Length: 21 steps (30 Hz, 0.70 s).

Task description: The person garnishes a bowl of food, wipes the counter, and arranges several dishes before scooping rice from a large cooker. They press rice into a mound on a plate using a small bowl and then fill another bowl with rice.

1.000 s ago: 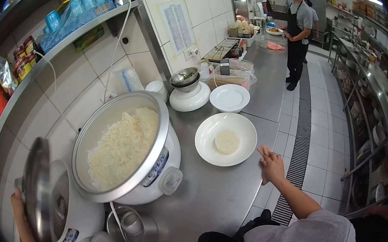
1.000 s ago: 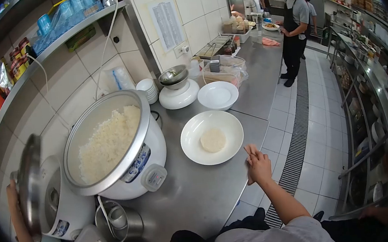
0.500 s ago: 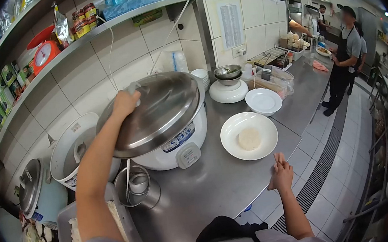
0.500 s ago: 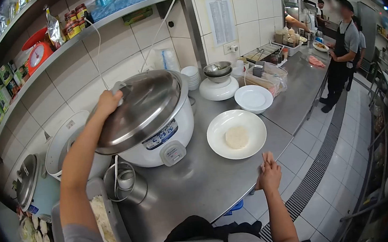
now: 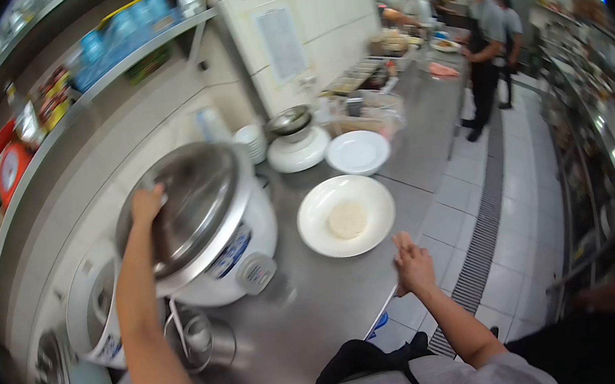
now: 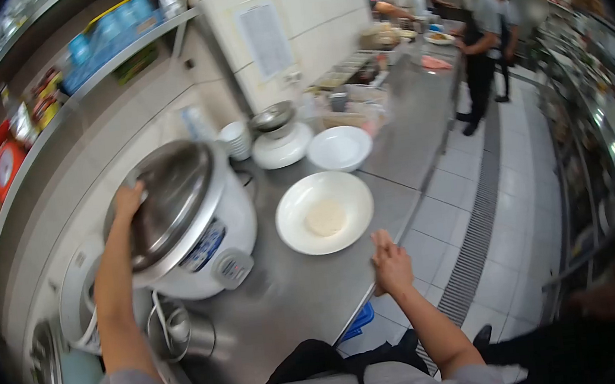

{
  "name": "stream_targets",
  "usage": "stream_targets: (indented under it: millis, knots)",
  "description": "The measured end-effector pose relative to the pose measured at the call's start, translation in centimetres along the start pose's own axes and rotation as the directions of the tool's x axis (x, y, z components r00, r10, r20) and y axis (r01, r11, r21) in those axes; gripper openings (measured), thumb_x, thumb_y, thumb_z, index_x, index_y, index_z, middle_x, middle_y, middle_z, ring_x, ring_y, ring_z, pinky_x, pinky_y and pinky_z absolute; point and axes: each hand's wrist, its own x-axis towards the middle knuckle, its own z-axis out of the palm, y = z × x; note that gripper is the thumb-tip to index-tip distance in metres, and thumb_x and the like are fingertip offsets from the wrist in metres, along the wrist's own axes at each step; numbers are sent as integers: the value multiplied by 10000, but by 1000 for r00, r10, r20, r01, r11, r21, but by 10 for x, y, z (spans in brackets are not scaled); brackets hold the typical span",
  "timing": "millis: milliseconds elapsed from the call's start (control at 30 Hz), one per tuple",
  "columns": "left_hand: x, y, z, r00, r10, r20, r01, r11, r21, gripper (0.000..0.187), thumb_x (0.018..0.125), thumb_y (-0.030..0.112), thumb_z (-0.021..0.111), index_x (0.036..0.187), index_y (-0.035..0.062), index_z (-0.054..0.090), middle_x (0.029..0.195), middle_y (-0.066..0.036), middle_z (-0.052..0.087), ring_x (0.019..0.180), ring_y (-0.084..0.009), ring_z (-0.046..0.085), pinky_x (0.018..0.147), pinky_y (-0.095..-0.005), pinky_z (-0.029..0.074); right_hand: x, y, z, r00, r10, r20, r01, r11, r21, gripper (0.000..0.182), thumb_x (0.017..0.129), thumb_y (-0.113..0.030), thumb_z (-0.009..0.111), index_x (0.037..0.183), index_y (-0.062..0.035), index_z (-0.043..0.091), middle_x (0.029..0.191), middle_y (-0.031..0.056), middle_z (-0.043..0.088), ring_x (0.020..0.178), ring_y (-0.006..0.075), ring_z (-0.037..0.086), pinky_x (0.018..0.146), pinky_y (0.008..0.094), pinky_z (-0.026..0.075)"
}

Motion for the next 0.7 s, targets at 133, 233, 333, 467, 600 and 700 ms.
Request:
stream_targets:
  millis: [133,233,333,467,600,700]
  knots:
    - [41,-38,25,994,108,14,-107,992,-63,645,748,496,513,873,-134,575,909,-322,562,911,-432,540,788,-456,407,-17,-17,30,879,-244,410,135,952,276,168,719,-93,518,860,-25,580,879,169,587,790,291,568,710,407,460]
    - [42,-41,26,996,74,52,-57,961,-272,539,748,381,519,817,-152,558,819,-332,562,818,-418,565,703,-449,417,-46,-87,2,745,-636,199,450,701,554,264,732,-172,471,937,-29,556,881,154,581,851,330,550,768,452,414]
    - [22,-25,20,990,112,-87,-128,969,-209,529,748,367,514,764,-161,543,762,-330,555,765,-426,561,685,-454,415,-59,-110,31,629,-775,66,551,504,665,317,707,-150,503,1001,-36,542,996,142,543,1001,289,486,867,407,365]
    - [11,-20,21,979,73,-190,-93,991,-96,504,769,359,507,800,-144,534,837,-328,539,809,-435,541,728,-448,406,-47,-96,24,542,-837,72,636,465,616,207,729,-172,488,889,-86,587,1092,92,512,1037,255,469,874,347,381]
    - [10,-21,27,892,70,-446,-164,971,-177,452,810,306,517,1065,-65,480,1159,-281,440,1015,-399,478,876,-400,366,-9,-4,19,806,-579,124,482,763,430,155,699,-131,521,821,-80,602,893,88,591,851,268,554,710,362,458]
    - [2,2,8,754,176,-633,-240,971,-15,435,833,252,518,1178,7,415,1270,-205,354,1122,-353,410,955,-384,304,21,68,-50,943,43,331,-138,953,270,222,638,-31,569,856,-14,612,833,108,604,773,304,573,687,374,478]
